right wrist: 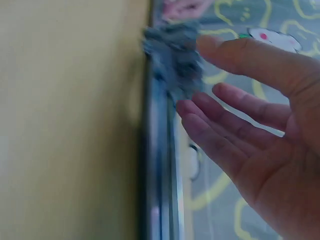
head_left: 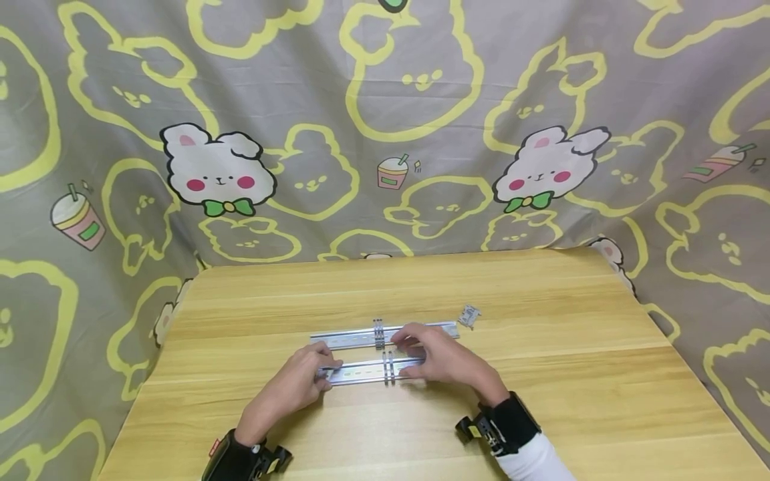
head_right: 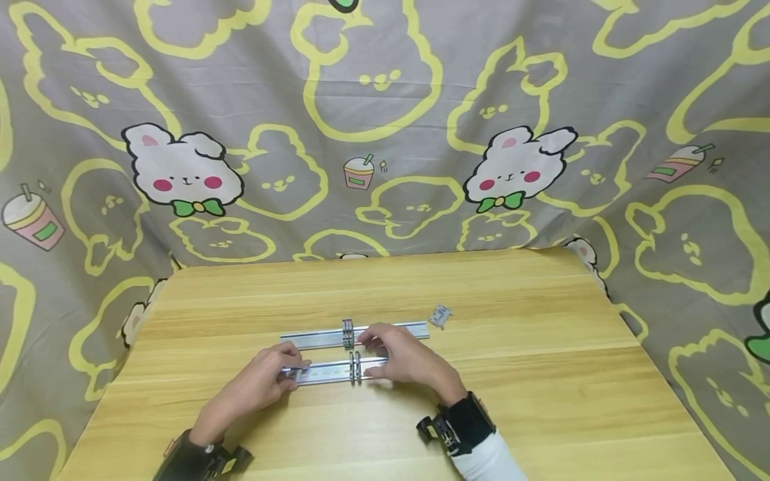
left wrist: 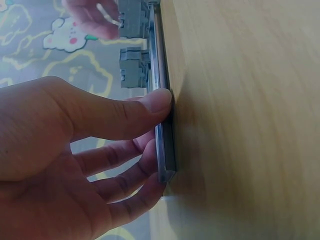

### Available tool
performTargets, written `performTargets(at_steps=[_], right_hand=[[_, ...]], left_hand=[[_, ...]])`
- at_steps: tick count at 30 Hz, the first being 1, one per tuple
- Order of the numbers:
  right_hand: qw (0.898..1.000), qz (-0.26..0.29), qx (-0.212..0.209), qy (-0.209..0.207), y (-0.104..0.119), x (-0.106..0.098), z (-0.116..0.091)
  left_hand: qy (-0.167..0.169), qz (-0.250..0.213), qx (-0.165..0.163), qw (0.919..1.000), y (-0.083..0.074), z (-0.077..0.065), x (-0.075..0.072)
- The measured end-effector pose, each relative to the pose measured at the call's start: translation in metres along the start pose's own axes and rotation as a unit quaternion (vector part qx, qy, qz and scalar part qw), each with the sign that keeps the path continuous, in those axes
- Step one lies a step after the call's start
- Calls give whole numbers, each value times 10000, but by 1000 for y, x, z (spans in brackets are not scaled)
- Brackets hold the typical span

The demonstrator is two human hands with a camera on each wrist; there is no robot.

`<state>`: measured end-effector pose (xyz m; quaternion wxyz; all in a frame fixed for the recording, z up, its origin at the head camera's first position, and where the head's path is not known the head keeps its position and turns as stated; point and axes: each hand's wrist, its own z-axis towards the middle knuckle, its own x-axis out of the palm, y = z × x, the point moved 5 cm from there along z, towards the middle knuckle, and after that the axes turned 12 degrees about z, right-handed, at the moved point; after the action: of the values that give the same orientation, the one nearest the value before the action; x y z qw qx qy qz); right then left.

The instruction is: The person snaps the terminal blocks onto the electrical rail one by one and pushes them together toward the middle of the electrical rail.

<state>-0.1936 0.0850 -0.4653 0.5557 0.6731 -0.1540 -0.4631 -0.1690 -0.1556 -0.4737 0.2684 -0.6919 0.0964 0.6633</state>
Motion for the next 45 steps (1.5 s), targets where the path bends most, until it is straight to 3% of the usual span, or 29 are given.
performTargets(at_steps=[4, 8, 12, 16, 24, 38, 45], right_hand=[[9963, -266, -27, -813, -6, -34, -7], [9798, -1112, 36, -1660, -21, -66, -15], [9656, -1657, 435, -1958, -38, -83, -22], [9623, -1698, 729, -1994, -53, -91, -27], [9587, -1939, 672, -1969, -64, -94, -30], [9586, -2016, 903, -1798, -59, -99, -36], [9665, -2021, 560, -1477, -44, -102, -44]], left_hand=[[-7, 20, 28, 10000, 0, 1, 1], [-24, 76, 52, 10000, 0, 0, 0], [-34, 79, 58, 9999, 0, -1, -1], [-40, 70, 59, 9999, 0, -1, -1], [-78, 11, 75, 9999, -1, -1, -1], [-68, -22, 58, 10000, -2, -1, -1], [-106, -19, 53, 9999, -1, 0, -1]])
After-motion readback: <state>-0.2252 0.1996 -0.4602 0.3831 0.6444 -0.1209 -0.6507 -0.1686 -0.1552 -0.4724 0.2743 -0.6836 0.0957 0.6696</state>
